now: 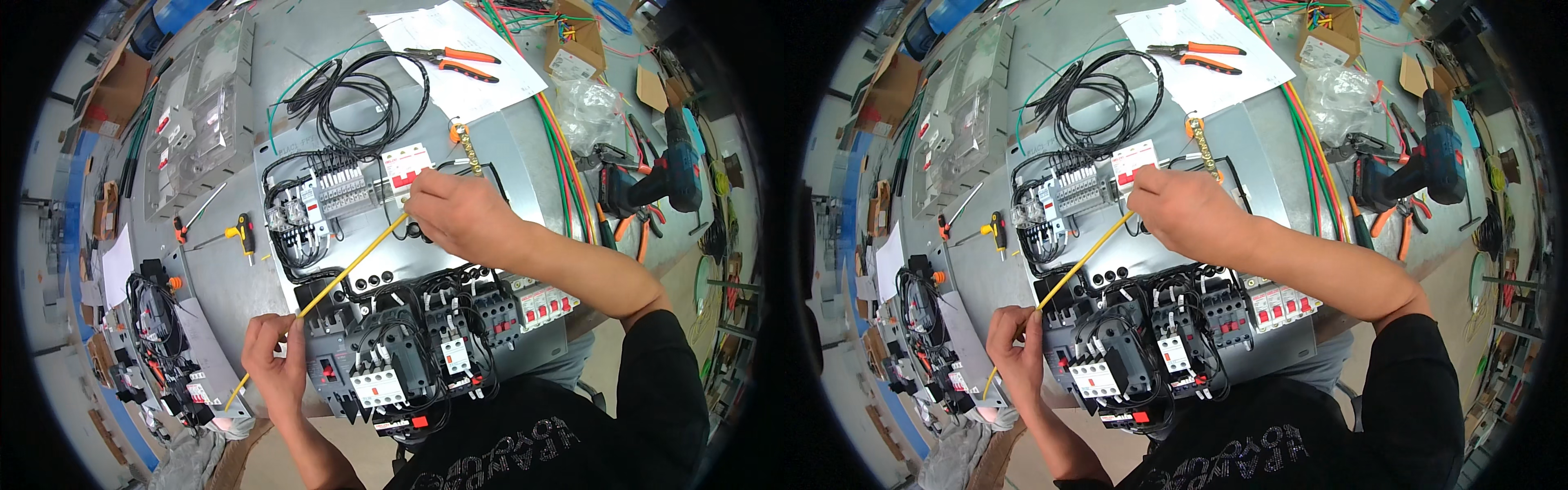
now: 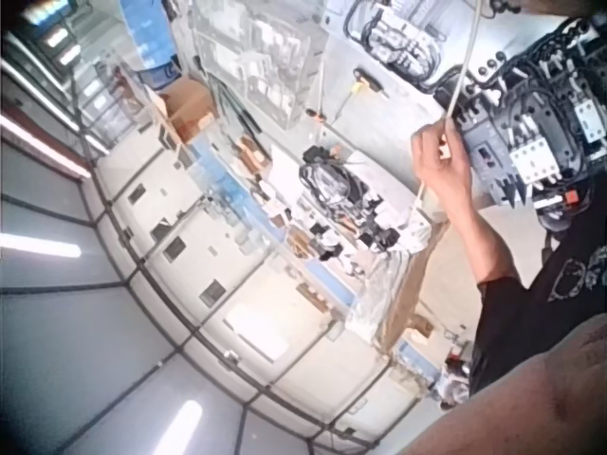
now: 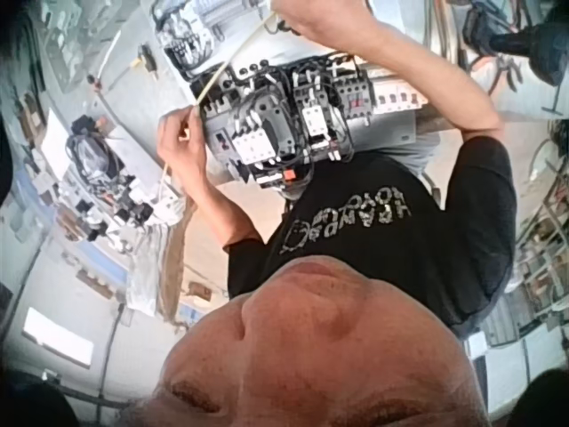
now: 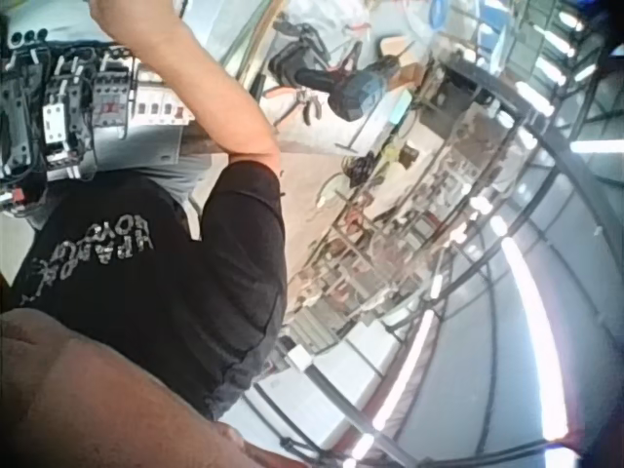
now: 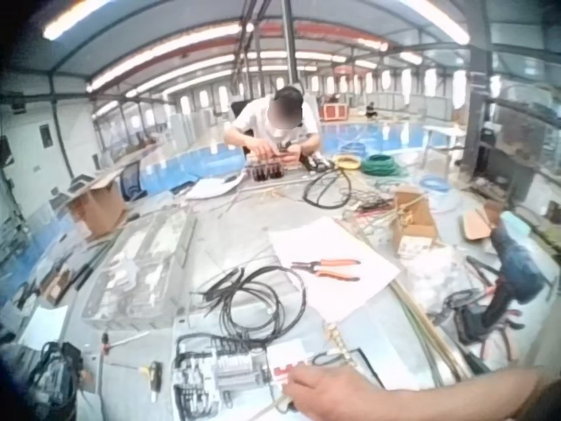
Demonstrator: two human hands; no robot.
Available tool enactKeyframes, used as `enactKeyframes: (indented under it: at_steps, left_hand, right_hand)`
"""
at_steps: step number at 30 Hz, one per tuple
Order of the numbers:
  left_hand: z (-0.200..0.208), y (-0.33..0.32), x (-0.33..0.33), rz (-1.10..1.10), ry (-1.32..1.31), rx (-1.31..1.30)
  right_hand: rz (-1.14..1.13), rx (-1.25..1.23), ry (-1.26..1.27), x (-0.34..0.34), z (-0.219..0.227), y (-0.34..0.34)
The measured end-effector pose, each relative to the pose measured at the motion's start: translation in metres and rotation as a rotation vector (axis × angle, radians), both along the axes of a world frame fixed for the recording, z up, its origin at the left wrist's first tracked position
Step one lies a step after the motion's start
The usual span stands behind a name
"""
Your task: The person measures and cuts multiple colored wires, strips their ends with pliers, and routes them into an open electrical panel on a workbench. The person handles yellow, green, red, and black wires, using wire cutters and pliers to prepare and place the wires into terminal blocks.
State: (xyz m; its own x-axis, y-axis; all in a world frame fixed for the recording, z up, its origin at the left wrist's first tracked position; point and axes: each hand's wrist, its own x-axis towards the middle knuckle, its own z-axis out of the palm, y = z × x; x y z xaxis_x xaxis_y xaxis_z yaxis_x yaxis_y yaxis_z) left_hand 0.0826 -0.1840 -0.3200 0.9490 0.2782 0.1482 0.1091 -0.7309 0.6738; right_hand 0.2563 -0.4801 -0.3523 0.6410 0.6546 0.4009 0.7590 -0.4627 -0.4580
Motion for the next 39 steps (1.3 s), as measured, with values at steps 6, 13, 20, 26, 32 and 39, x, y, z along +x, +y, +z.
enactKeyframes:
  at_steps: [6,13,20,26,32,39]
  left_hand:
    - [0.001,-0.002,0.001,-0.017,-0.01,0.012]
    - [0.005,-0.003,0.002,-0.017,0.002,0.01]
    - [0.008,-0.001,0.001,-0.009,0.019,0.019]
    - [0.004,0.004,0.004,-0.031,0.002,0.006]
    - [0.001,0.009,-0.001,-0.037,-0.031,-0.047]
    - [-0.003,0.021,-0.009,-0.05,-0.031,-0.049]
  right_hand:
    - [-0.026,-0.122,-0.217,-0.008,0.007,0.002]
    - [0.352,0.03,-0.198,-0.023,0.009,0.001]
    - [0.062,0.048,-0.147,-0.014,0.01,0.0]
    - [-0.021,0.029,-0.141,-0.005,0.003,0.002]
    - [-0.023,0.047,-0.095,-0.003,0.008,0.011]
    - [-0.035,0.025,-0.01,-0.004,0.01,0.015]
